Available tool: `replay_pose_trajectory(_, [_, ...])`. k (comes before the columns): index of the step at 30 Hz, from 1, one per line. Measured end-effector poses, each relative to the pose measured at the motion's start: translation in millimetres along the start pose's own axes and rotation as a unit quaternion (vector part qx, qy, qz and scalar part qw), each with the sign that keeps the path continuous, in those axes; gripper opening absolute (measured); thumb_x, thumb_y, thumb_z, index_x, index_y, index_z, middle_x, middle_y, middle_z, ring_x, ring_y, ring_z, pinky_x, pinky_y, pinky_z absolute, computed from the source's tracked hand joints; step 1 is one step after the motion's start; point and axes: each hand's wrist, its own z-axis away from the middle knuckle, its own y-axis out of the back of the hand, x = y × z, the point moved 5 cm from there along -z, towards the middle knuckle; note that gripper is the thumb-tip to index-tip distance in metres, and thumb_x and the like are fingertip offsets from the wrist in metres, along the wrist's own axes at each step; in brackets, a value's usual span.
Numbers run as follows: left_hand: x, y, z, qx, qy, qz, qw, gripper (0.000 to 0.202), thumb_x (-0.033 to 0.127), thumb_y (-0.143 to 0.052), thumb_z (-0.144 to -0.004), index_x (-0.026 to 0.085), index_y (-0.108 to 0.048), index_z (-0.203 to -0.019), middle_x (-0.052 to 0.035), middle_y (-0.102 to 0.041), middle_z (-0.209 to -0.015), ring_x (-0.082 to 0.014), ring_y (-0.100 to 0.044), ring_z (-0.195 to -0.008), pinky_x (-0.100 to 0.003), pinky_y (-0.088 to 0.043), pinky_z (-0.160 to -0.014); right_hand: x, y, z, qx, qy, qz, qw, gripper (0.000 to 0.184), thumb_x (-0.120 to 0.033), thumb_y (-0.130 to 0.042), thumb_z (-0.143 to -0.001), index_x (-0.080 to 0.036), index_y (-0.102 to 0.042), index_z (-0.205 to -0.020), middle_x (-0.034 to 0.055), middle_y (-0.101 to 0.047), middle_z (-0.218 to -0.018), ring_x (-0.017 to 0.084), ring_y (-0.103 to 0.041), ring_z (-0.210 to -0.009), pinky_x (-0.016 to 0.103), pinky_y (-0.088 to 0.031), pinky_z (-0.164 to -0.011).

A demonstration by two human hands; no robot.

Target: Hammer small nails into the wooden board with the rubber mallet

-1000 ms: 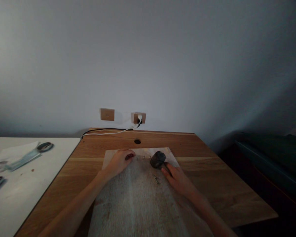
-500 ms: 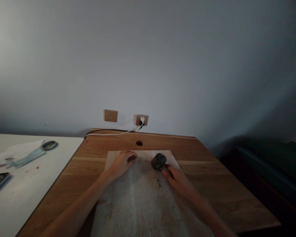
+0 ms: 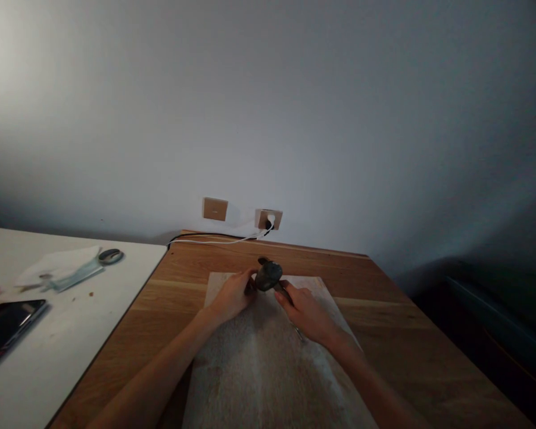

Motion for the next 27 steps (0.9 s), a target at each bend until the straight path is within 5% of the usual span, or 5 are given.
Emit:
replay_pose_trajectory(7, [-1, -3.4, 1, -0.002, -0.002, -0.018, 1.000, 0.066, 0.014, -0.074, -0.073, 0.018, -0.056, -0.137, -0.0127, -0.064, -0.125, -0.0270, -0.067, -0.103, -0.040, -0.055, -0.091, 5, -6, -5, -0.004, -0.014, 0.018, 1.000, 0.033, -0.032, -0.042, -0.109, -0.019, -0.065, -0.127, 0.0124, -0.078, -0.102, 0.028, -0.073, -0.097, 0.031, -0.044, -0.077])
replay_pose_trajectory(11, [4, 0.9, 4, 0.010, -0.006, -0.037, 0.999, 0.067, 0.018, -0.080, -0.072, 0.019, -0.054, -0.134, -0.0124, -0.056, -0.130, -0.0276, -0.065, -0.110, -0.041, -0.055, -0.095, 13, 0, 1, -0.013, -0.012, 0.020, 1.000, 0.027, -0.033, -0.047, -0.105, -0.019, -0.070, -0.109, 0.0135, -0.078, -0.099, 0.030, -0.072, -0.095, 0.032, -0.044, -0.077])
replay_pose_trajectory(16, [33, 3.0, 13, 0.025, -0.089, -0.112, 0.989, 0.034, 0.023, -0.074, -0.085, 0.021, -0.060, -0.115, -0.0087, -0.062, -0.118, -0.0263, -0.065, -0.109, -0.041, -0.055, -0.097, 50, 11, 32, 0.015, -0.035, -0.010, 0.999, 0.031, -0.037, -0.041, -0.106, -0.020, -0.067, -0.112, 0.0117, -0.078, -0.098, 0.029, -0.073, -0.093, 0.034, -0.047, -0.078])
replay_pose_trajectory(21, [93, -47.9, 30, -0.082, -0.335, -0.245, 0.906, 0.016, 0.013, -0.065, -0.093, 0.020, -0.068, -0.107, -0.0092, -0.073, -0.104, -0.0264, -0.068, -0.104, -0.040, -0.054, -0.093, 88, -1, 58, 0.029, -0.067, -0.033, 0.997, 0.031, -0.041, -0.040, -0.104, -0.022, -0.064, -0.097, 0.0104, -0.077, -0.092, 0.029, -0.073, -0.089, 0.037, -0.050, -0.079])
replay_pose_trajectory(27, [117, -86.6, 32, -0.072, -0.426, -0.329, 0.840, 0.010, 0.012, -0.063, -0.096, 0.019, -0.069, -0.091, -0.0078, -0.074, -0.084, -0.0226, -0.071, -0.085, -0.034, -0.055, -0.079, 101, -17, 61, 0.043, -0.080, -0.041, 0.995, 0.032, -0.042, -0.037, -0.105, -0.023, -0.062, -0.102, 0.0110, -0.076, -0.094, 0.030, -0.073, -0.092, 0.038, -0.050, -0.080])
